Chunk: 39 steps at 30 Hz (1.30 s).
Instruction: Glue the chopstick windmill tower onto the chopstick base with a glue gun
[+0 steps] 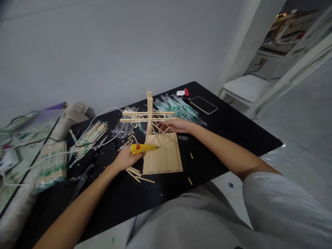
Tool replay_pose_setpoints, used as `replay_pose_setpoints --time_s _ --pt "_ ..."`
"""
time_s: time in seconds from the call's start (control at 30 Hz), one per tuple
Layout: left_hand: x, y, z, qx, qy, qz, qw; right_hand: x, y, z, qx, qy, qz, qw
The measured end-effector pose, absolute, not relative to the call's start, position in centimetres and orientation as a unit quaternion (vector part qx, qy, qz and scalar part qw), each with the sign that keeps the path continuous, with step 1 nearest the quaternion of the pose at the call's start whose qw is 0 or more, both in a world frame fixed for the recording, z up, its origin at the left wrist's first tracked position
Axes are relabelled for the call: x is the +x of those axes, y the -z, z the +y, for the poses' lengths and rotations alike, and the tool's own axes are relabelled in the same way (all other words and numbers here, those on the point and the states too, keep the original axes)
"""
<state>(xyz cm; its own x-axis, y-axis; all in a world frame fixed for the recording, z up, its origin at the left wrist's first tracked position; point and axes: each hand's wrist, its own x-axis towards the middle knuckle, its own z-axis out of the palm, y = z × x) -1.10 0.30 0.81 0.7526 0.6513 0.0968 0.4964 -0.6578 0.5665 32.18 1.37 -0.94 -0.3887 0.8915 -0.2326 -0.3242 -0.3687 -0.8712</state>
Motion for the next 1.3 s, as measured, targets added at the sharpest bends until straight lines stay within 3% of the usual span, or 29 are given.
replay_pose_setpoints --time_s 0.8,1.3 --pt "-1.0 -1.2 0.2 0.890 -0.129 0.342 0.272 32.3 0.5 1.3 -0.367 -0.744 -0.387 0.402" --pt "-1.0 -0.8 0.4 0.892 -0.141 0.329 0.274 32.1 -1.0 0.3 -0.444 -0.685 -0.401 0.416"
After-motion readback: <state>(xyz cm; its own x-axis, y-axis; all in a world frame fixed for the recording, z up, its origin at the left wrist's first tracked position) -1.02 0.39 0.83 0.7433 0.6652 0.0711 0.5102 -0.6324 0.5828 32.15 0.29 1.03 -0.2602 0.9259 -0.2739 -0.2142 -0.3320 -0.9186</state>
